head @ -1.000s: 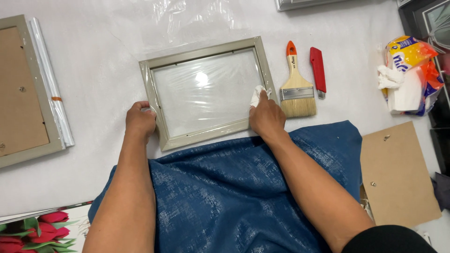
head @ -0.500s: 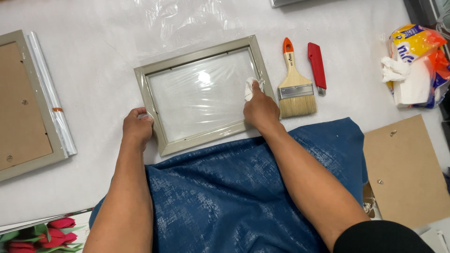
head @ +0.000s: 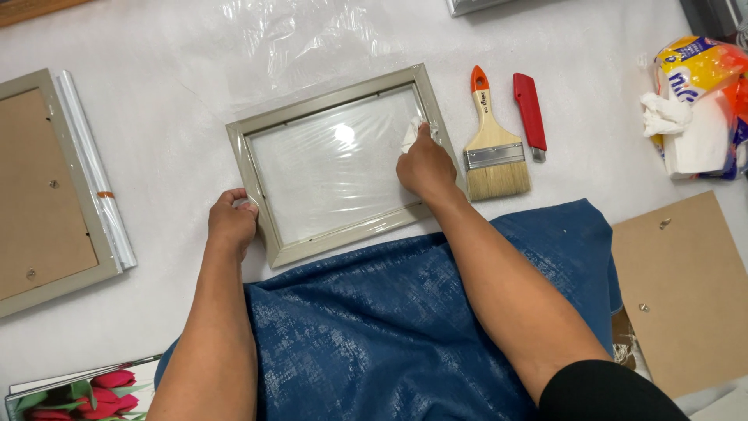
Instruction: Unpacking and cleaning a picture frame by removing the backing, cutting off protective plastic, and wiping the glass.
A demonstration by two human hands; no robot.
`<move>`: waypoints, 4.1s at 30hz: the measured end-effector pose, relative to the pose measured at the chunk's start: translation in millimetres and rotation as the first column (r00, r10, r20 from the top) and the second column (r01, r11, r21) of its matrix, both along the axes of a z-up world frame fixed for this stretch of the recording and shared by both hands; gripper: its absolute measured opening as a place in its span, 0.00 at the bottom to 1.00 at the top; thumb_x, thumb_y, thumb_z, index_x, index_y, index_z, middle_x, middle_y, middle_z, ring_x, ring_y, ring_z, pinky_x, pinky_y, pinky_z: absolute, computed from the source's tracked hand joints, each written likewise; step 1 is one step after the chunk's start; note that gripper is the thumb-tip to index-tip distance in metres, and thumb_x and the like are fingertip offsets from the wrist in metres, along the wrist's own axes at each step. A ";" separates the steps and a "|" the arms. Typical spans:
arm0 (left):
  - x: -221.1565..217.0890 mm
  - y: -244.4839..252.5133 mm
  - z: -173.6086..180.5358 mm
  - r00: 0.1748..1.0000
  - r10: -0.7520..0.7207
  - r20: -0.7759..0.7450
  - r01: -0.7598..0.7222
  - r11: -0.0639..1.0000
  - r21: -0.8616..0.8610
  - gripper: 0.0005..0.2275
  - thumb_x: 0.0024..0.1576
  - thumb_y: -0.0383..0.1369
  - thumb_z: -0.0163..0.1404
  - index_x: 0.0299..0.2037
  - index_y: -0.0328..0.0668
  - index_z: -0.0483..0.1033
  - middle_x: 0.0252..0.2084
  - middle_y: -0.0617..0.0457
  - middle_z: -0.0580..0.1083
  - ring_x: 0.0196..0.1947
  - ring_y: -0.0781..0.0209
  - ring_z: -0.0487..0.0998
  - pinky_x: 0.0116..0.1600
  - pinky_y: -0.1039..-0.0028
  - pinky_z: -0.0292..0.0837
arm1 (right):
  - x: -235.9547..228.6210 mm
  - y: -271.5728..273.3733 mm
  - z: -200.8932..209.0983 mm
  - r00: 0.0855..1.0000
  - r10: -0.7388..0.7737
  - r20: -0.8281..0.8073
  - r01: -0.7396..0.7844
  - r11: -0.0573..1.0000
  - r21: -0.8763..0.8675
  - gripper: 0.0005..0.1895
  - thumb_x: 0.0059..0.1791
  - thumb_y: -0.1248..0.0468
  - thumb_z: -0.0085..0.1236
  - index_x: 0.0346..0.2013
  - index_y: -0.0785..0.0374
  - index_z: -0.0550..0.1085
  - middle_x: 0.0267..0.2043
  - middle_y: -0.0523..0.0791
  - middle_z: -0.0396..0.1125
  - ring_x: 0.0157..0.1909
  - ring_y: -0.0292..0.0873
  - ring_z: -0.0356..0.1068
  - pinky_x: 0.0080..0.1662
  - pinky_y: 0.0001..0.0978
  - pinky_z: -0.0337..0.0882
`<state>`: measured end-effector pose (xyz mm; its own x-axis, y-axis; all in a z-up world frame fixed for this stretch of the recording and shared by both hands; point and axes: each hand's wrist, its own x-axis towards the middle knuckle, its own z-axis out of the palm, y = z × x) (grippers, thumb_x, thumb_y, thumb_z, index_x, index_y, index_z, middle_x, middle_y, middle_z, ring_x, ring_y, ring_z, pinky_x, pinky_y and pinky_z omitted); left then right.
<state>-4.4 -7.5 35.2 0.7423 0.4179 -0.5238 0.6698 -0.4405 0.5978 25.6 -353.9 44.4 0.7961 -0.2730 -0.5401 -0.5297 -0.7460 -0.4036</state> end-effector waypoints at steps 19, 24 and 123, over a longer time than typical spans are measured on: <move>1.6 0.2 -0.4 0.999 0.033 -0.006 -0.034 0.998 -0.044 0.16 0.61 0.24 0.51 0.60 0.44 0.76 0.49 0.41 0.79 0.50 0.47 0.79 0.50 0.60 0.77 | 63.4 -10.3 -1.0 0.983 0.050 0.175 -0.053 0.998 0.016 0.33 0.50 0.64 0.43 0.72 0.69 0.59 0.59 0.64 0.67 0.62 0.66 0.68 0.57 0.64 0.69; 1.3 2.1 -5.2 0.999 0.033 -0.002 -0.033 0.998 -0.047 0.17 0.60 0.23 0.52 0.59 0.44 0.76 0.48 0.41 0.79 0.48 0.49 0.79 0.49 0.61 0.77 | 40.4 5.9 51.2 0.954 0.096 0.285 -0.075 0.994 -0.084 0.24 0.55 0.67 0.43 0.65 0.74 0.67 0.49 0.65 0.72 0.54 0.67 0.73 0.53 0.63 0.72; 1.5 -3.8 0.3 0.998 0.060 -0.003 -0.060 0.997 -0.046 0.17 0.60 0.23 0.52 0.60 0.42 0.76 0.46 0.40 0.78 0.48 0.47 0.79 0.49 0.61 0.76 | 33.0 51.7 41.6 0.924 0.312 0.220 -0.299 0.950 -0.093 0.25 0.54 0.63 0.43 0.65 0.70 0.64 0.34 0.60 0.73 0.39 0.62 0.77 0.42 0.55 0.74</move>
<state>-2.8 -11.2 35.5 0.7161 0.4365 -0.5446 0.6948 -0.3716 0.6157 58.6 -302.3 86.0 0.9458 -0.0213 -0.3239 -0.1704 -0.8819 -0.4395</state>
